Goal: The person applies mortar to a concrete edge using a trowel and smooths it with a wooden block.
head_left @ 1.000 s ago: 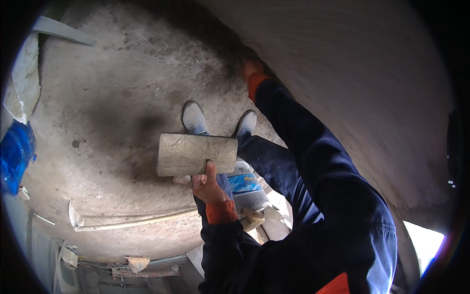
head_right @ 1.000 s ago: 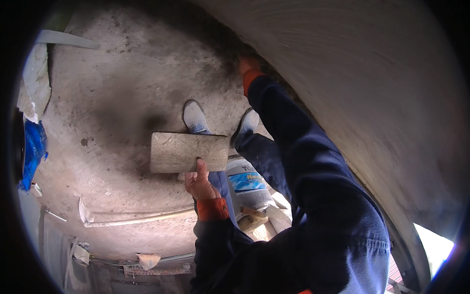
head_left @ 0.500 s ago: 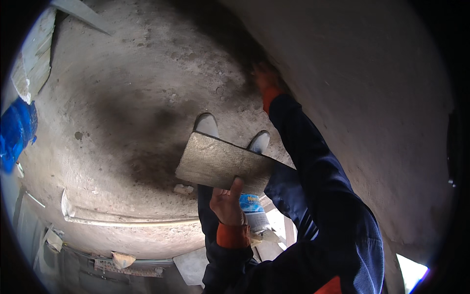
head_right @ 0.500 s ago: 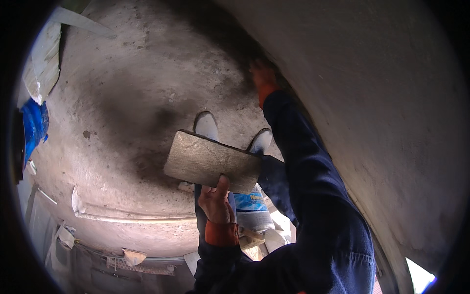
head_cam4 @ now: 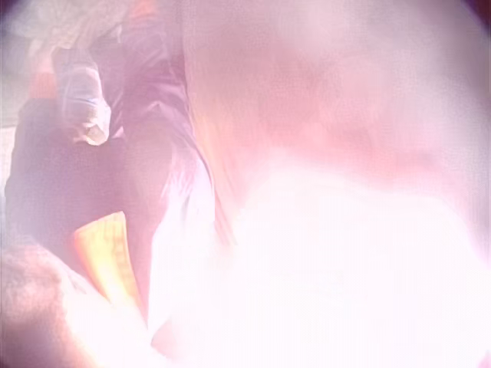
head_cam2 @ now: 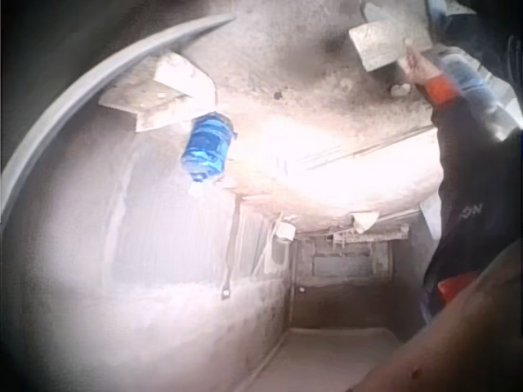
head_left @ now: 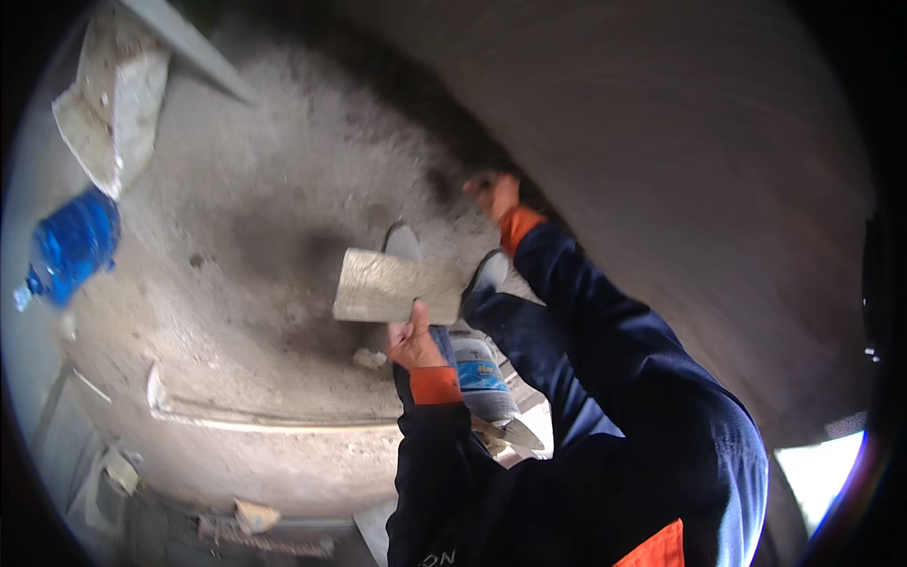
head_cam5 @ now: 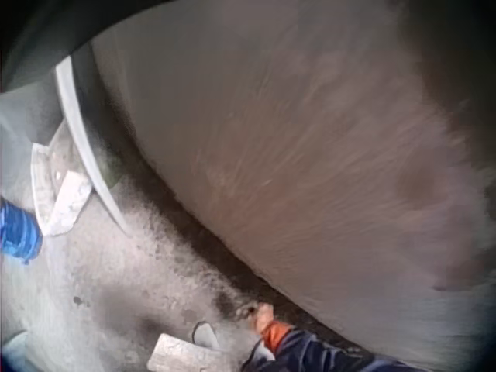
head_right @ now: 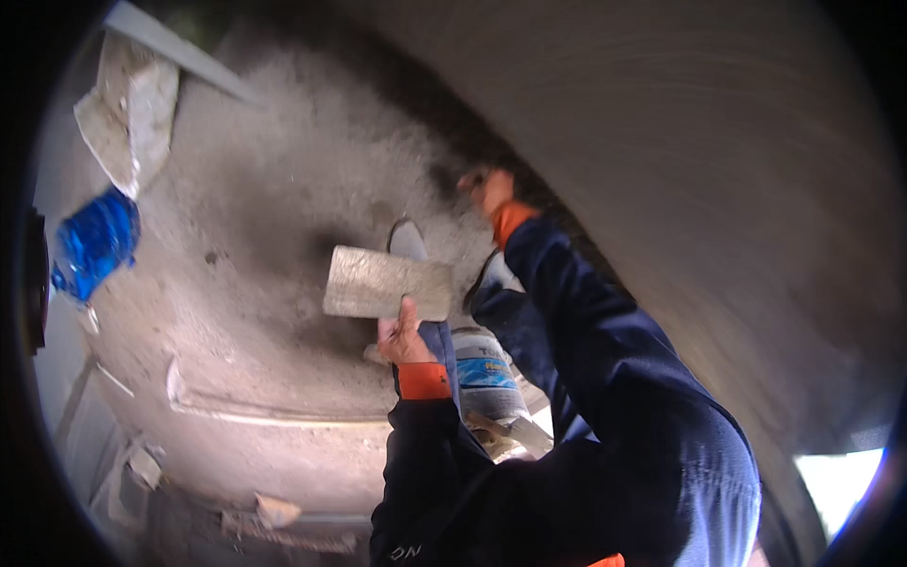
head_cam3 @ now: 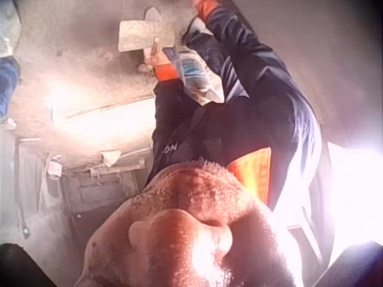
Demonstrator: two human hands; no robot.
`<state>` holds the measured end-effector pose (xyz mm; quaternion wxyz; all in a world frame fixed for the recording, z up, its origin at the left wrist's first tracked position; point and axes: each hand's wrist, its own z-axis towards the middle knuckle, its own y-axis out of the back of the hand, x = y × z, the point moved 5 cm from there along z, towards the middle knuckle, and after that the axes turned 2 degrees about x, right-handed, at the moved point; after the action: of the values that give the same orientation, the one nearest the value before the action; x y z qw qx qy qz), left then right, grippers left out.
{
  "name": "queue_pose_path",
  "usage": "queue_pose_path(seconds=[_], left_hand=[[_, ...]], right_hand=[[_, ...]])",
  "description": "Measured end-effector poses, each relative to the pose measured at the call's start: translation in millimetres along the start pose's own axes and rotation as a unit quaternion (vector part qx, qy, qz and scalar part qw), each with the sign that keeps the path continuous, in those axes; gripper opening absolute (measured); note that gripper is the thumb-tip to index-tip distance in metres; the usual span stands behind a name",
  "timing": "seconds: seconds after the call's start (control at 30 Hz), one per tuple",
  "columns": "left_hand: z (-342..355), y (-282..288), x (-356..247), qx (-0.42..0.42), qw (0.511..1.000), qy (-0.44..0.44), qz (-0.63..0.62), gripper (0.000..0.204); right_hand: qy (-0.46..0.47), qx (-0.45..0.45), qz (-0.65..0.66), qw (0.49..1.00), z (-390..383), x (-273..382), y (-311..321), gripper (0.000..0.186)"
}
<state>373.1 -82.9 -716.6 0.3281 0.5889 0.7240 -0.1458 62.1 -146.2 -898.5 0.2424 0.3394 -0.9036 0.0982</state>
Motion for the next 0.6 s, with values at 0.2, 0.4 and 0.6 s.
queue_pose_path(seconds=[0.2, 0.4, 0.6], left_hand=[[-71, 45, -86, 0.046, 0.986, -0.158, -0.011, 0.018], [-154, 30, -257, 0.160, 0.923, -0.277, 0.212, 0.032], [-299, -42, -370, 0.304, 0.861, -0.392, 0.114, 0.042]], right_hand=[[0.196, 0.241, -0.059, 0.948, -330, 112, -44, 0.015], [0.530, 0.171, -0.290, 0.778, -584, 342, 34, 0.017], [0.420, -0.073, -0.298, 0.854, -629, 460, 222, 0.020]])
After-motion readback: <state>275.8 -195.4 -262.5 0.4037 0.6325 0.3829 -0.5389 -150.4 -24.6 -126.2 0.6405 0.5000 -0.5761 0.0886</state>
